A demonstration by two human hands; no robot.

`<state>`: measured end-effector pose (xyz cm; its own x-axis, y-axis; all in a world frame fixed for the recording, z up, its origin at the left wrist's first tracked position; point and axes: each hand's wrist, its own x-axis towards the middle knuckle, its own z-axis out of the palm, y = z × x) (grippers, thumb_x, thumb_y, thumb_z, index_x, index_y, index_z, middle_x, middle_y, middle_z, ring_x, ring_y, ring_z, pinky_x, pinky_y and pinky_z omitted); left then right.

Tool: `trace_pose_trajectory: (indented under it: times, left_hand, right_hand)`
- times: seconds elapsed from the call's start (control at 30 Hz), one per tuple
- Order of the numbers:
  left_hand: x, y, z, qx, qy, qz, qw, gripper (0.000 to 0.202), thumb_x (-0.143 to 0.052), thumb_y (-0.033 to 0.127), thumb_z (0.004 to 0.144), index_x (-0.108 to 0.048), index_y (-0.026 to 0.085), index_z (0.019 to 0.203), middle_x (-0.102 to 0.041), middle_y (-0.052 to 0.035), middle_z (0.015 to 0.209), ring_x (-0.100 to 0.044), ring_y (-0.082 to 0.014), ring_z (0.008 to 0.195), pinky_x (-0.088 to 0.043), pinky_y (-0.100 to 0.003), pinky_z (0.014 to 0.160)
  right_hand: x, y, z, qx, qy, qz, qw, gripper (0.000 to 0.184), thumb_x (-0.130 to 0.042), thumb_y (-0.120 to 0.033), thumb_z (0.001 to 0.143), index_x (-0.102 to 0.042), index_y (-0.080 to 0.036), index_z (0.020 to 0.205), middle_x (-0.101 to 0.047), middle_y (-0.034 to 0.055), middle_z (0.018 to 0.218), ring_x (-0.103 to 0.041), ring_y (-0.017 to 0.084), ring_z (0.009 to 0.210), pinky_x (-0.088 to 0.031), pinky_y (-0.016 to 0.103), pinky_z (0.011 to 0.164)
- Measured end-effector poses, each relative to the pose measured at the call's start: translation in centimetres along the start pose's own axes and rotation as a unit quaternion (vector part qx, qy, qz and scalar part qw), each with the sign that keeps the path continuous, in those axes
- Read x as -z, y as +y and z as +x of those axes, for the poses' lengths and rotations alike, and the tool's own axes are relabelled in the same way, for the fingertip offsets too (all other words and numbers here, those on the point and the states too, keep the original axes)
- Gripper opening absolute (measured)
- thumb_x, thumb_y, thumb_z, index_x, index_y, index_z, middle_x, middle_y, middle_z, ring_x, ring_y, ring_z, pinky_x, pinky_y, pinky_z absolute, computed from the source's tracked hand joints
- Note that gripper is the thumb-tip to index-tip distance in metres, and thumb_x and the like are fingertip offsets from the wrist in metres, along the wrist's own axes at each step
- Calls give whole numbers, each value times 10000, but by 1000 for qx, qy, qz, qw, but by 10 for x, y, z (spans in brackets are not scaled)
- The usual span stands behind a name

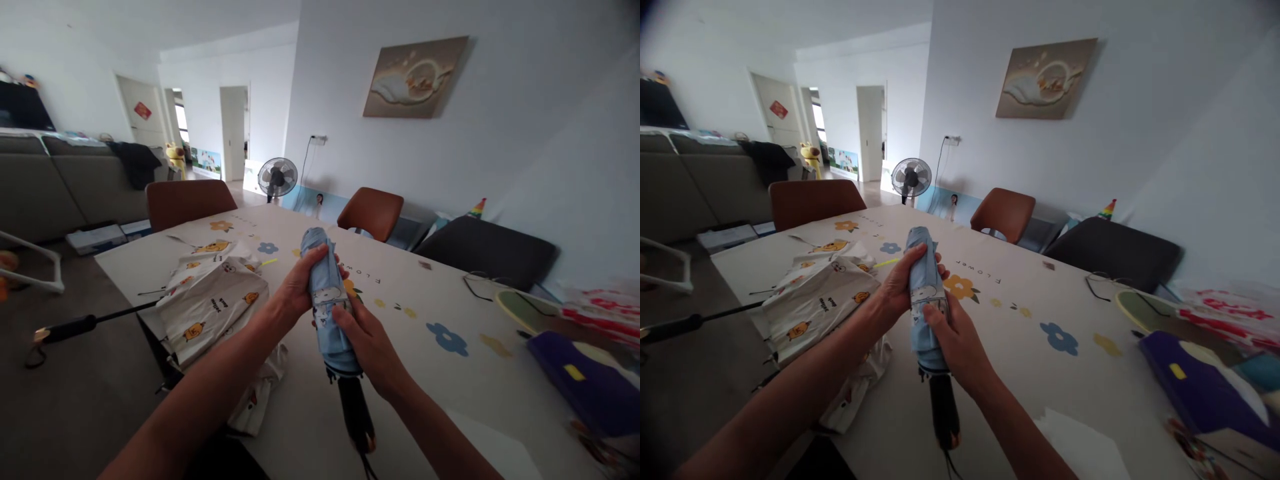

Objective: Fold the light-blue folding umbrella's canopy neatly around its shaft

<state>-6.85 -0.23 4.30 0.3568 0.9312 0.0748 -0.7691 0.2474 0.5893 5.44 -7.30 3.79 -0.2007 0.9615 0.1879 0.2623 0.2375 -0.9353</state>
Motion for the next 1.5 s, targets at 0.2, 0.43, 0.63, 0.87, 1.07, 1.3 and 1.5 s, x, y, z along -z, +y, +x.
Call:
trace_pose_trajectory:
  times: [0.2,0.43,0.63,0.87,1.07,1.3,1.5]
  left_hand:
    - [-18,-10,-9,-115,57,110,986,291,-703,377,641,-571,133,729,-595,-39,585,-589,-155,535,-461,-263,503]
    - [-19,-8,-9,-77,44,94,992,378,-636,479,705,-603,146,881,-653,-75,738,-632,-189,672,-481,-279,584]
    - [-2,-3,-1,56,-118,-21,991,634,-455,655,750,-619,103,1016,-602,-175,1138,-525,-288,1112,-413,-390,910]
    - [16,-23,5,60,-237,-16,969,490,-573,420,753,-556,129,1147,-465,-142,1332,-400,-315,1240,-305,-480,1012]
    - [19,-25,4,56,-226,-29,972,462,-675,309,668,-561,163,1092,-648,-58,959,-605,-266,973,-382,-470,951]
    - [5,-8,-3,34,-127,110,985,359,-713,371,609,-583,122,832,-645,-72,725,-630,-190,663,-495,-305,625]
    - [-26,-3,-8,-122,-58,205,969,275,-763,224,528,-611,122,734,-611,-14,686,-572,-123,617,-468,-275,643]
  right_hand:
    - [1,0,2,-54,37,-74,995,353,-671,-361,655,-599,-142,921,-635,39,758,-576,194,699,-443,299,618]
    - [-1,21,1,-112,-30,194,974,252,-636,-372,670,-552,-145,735,-537,-3,586,-482,124,493,-404,257,483]
    - [3,37,3,-123,-145,388,902,325,-506,-444,751,-605,-139,801,-549,40,684,-490,122,506,-450,261,472]
    - [1,44,4,-88,-241,507,823,358,-501,-460,767,-618,-124,807,-535,29,719,-467,86,487,-470,222,426]
    - [-2,51,2,-108,-266,505,814,434,-504,-487,750,-623,-127,961,-590,49,777,-557,133,575,-529,298,506]
    - [23,42,12,-109,-164,336,921,425,-491,-494,778,-641,-134,947,-657,114,891,-621,234,803,-510,399,706]
    - [43,18,19,22,-66,80,994,470,-676,-231,640,-549,-184,1090,-629,64,1003,-580,217,888,-469,323,730]
